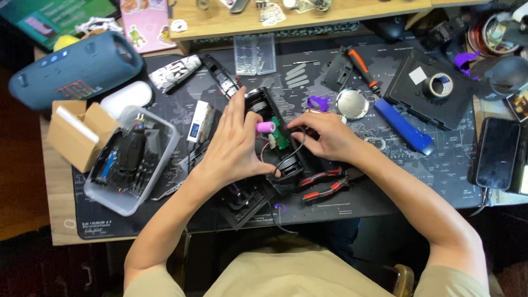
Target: Repairing an electronic device by disassembling components, managing internal wiring, and reassembling parts
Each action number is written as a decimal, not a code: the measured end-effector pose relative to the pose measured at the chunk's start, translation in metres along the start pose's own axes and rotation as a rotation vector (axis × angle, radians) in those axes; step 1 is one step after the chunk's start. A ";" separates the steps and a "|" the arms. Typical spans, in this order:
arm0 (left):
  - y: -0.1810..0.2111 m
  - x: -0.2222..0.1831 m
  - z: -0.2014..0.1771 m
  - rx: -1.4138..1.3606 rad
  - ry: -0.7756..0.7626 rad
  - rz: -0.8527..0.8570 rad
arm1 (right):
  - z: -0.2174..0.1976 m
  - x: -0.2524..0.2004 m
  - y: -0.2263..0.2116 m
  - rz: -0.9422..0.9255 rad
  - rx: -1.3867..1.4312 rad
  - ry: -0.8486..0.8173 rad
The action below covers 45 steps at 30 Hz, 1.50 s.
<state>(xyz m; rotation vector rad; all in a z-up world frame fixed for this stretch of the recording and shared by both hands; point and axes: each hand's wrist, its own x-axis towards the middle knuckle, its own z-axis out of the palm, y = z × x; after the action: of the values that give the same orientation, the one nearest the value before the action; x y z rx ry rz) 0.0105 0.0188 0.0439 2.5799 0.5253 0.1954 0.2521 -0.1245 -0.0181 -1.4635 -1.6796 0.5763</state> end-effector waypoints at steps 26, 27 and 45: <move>-0.006 0.002 0.013 0.032 0.122 -0.009 | -0.008 -0.007 -0.016 -0.017 0.135 0.010; -0.008 0.000 0.015 0.040 0.123 0.011 | -0.006 -0.010 -0.014 0.043 0.125 0.035; -0.012 -0.010 0.014 -0.026 0.139 -0.018 | 0.007 -0.002 -0.013 0.057 -0.021 0.118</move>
<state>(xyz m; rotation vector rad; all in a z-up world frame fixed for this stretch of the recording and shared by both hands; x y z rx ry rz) 0.0010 0.0183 0.0260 2.5482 0.5918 0.3753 0.2393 -0.1285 -0.0126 -1.5343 -1.5611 0.4953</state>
